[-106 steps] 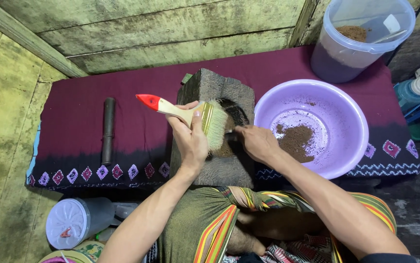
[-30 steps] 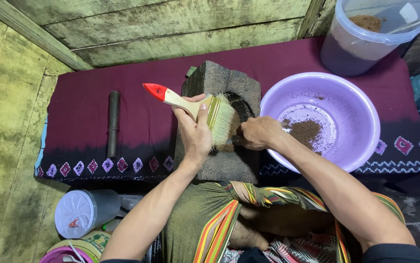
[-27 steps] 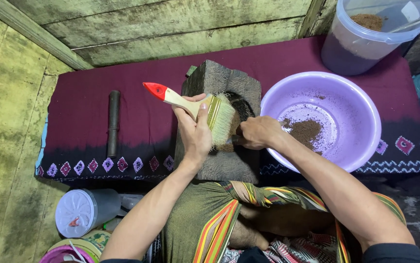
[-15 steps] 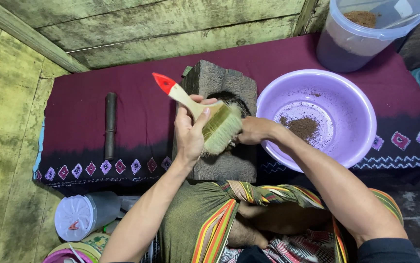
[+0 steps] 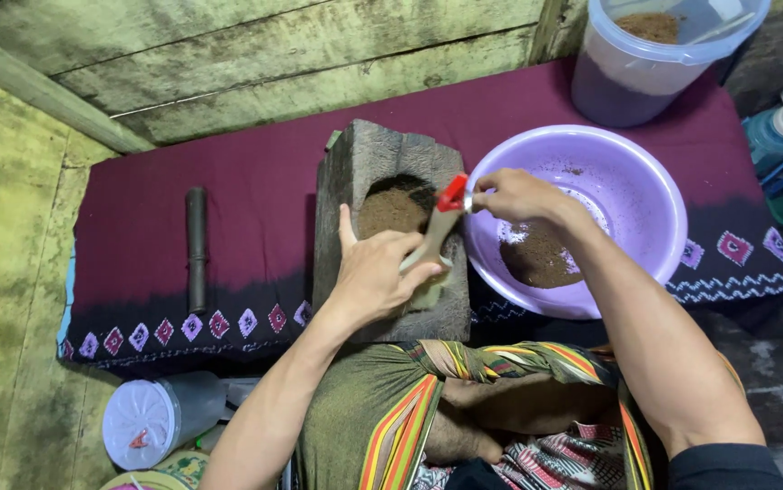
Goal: Scraping and brushing brown powder from a stone mortar into a bowl
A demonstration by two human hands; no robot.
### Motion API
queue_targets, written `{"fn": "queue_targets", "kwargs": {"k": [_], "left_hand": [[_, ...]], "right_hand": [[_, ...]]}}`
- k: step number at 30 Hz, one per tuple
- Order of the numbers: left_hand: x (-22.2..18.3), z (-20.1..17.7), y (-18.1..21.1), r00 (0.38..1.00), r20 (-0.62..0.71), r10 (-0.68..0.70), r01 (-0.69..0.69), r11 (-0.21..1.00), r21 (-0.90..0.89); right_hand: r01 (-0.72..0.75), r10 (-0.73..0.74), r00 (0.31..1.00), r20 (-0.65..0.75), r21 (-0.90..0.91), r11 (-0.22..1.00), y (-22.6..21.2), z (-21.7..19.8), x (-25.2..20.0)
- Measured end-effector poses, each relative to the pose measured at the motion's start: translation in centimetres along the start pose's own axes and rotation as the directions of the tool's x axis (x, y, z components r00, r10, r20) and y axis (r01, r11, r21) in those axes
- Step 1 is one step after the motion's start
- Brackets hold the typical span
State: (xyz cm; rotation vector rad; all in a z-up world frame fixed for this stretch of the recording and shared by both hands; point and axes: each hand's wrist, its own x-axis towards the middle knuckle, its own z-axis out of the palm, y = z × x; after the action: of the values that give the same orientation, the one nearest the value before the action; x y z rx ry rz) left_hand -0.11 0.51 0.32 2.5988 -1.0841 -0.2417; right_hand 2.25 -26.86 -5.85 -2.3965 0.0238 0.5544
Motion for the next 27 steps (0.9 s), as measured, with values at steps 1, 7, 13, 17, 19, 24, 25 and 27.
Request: {"fn": "queue_targets", "kwargs": {"k": [1, 7, 13, 17, 19, 24, 25, 27], "left_hand": [[0.3, 0.9, -0.4, 1.0, 0.006, 0.01, -0.01, 1.0, -0.001], [1.1, 0.8, 0.1, 0.933, -0.319, -0.168, 0.133, 0.983, -0.128], [0.1, -0.6, -0.1, 0.993, -0.075, -0.095, 0.068, 0.951, -0.301], [0.8, 0.6, 0.4, 0.993, -0.032, -0.112, 0.11, 0.992, -0.066], [1.1, 1.0, 0.9, 0.981, -0.106, -0.163, 0.158, 0.986, -0.048], [1.3, 2.4, 0.0, 0.875, -0.381, -0.299, 0.13, 0.903, -0.41], [1.2, 1.8, 0.0, 0.878, -0.378, -0.294, 0.127, 0.904, -0.409], [0.7, 0.8, 0.1, 0.833, -0.443, -0.331, 0.101, 0.879, -0.467]], "right_hand": [[-0.009, 0.009, 1.0, -0.005, 0.006, 1.0, 0.0, -0.7, -0.8], [-0.09, 0.113, 0.98, -0.161, 0.148, 0.985, 0.3, -3.4, -3.8], [-0.151, 0.209, 0.939, -0.272, 0.218, 0.964, 1.8, -4.7, -5.7], [-0.219, 0.22, 0.952, -0.213, 0.026, 0.975, 2.0, -4.8, -7.8], [-0.242, 0.223, 0.959, -0.177, -0.091, 0.966, 2.0, -4.6, -8.7], [-0.455, 0.321, 0.879, -0.352, -0.42, 0.785, 5.8, -1.7, -7.1], [-0.46, 0.326, 0.877, -0.354, -0.416, 0.785, 7.2, -0.9, -6.1], [-0.488, 0.258, 0.844, -0.47, -0.473, 0.733, 10.0, 0.6, -3.9]]}}
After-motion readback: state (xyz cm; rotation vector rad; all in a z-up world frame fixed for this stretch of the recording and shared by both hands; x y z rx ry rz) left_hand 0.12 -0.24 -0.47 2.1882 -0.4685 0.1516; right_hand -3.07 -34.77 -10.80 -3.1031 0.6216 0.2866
